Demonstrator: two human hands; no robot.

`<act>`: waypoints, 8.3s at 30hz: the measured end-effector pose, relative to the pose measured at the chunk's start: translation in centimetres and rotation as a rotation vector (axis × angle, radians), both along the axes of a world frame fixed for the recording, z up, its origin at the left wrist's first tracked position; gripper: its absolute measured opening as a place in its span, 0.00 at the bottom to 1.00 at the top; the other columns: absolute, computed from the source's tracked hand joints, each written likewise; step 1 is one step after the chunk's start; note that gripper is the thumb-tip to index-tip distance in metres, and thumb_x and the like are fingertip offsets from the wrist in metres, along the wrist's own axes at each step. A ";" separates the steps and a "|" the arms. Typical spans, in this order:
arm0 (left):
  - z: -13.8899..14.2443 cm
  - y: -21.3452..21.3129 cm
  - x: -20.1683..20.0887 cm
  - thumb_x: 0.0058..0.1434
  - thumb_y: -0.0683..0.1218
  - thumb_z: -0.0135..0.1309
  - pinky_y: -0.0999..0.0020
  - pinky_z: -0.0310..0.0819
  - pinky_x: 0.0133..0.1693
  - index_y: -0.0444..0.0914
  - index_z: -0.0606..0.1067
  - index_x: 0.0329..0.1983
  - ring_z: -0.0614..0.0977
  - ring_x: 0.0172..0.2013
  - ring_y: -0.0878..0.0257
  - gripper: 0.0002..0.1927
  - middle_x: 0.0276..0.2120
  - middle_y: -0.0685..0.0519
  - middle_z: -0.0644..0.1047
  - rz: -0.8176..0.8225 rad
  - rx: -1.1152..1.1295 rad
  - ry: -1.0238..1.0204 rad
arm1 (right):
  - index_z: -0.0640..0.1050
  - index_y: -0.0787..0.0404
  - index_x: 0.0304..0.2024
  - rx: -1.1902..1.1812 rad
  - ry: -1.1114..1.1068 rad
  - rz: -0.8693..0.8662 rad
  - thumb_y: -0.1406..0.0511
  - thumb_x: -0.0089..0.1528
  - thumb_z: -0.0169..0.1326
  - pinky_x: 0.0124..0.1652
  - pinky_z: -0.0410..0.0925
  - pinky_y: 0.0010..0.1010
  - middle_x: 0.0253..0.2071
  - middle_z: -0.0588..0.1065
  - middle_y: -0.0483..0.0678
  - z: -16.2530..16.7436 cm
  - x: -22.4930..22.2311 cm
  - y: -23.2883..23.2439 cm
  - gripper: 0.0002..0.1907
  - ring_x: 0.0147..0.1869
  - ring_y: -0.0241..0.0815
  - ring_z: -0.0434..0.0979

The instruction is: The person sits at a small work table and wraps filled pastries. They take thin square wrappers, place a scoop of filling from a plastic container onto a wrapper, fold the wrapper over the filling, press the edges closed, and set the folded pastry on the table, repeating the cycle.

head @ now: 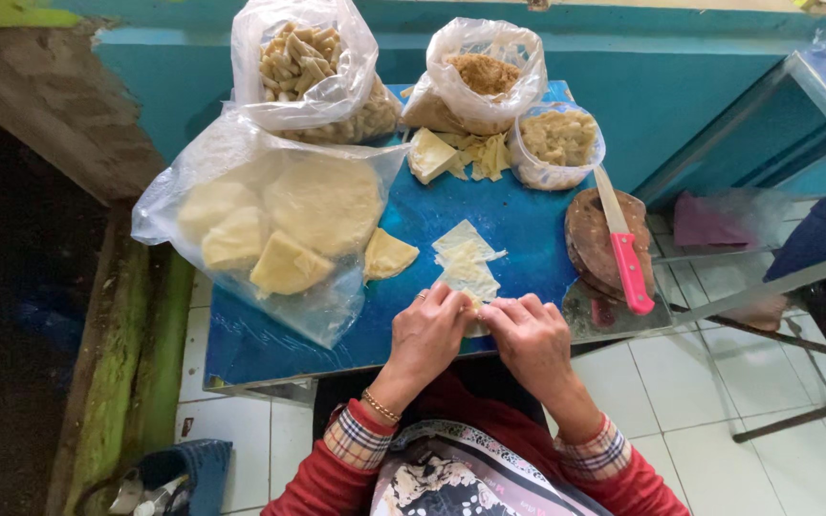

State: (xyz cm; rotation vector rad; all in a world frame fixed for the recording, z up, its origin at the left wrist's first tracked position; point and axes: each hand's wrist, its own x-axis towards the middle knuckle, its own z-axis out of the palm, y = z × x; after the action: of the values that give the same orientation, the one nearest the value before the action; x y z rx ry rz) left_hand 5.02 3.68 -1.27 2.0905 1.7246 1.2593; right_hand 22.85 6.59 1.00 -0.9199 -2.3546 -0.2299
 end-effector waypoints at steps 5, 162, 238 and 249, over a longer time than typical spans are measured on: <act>0.6 -0.6 -0.1 0.55 0.45 0.62 0.58 0.77 0.35 0.44 0.76 0.45 0.80 0.40 0.52 0.15 0.38 0.50 0.75 -0.044 0.031 0.051 | 0.82 0.53 0.43 -0.014 -0.024 -0.006 0.68 0.55 0.57 0.39 0.66 0.35 0.41 0.79 0.43 -0.1 0.1 1.7 0.13 0.43 0.45 0.76; 1.2 -2.9 -0.2 0.56 0.47 0.63 0.56 0.62 0.39 0.43 0.74 0.33 0.77 0.38 0.54 0.08 0.33 0.53 0.74 0.215 -0.129 0.048 | 0.81 0.58 0.43 -0.591 0.493 -0.063 0.70 0.58 0.63 0.34 0.73 0.28 0.39 0.80 0.46 -0.8 0.0 -2.1 0.11 0.37 0.39 0.82; 1.4 -2.9 -0.7 0.60 0.38 0.57 0.58 0.75 0.41 0.37 0.75 0.40 0.79 0.39 0.49 0.06 0.36 0.48 0.78 -0.151 -0.004 -0.106 | 0.80 0.62 0.47 -0.318 0.164 0.253 0.71 0.57 0.60 0.42 0.73 0.36 0.43 0.80 0.50 0.1 0.2 -0.2 0.15 0.42 0.49 0.78; 1.3 -3.5 -0.4 0.61 0.40 0.58 0.57 0.74 0.39 0.38 0.78 0.38 0.79 0.35 0.51 0.03 0.32 0.50 0.77 -0.139 0.000 -0.110 | 0.78 0.62 0.32 -0.632 0.252 0.166 0.71 0.55 0.62 0.37 0.68 0.36 0.33 0.73 0.50 -0.4 0.1 0.6 0.05 0.40 0.49 0.76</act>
State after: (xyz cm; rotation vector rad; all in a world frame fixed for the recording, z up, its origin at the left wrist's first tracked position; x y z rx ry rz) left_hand 4.60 0.14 -0.01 2.0597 1.5061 1.3069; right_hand 22.95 7.21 0.64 -0.9499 -2.2698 0.6934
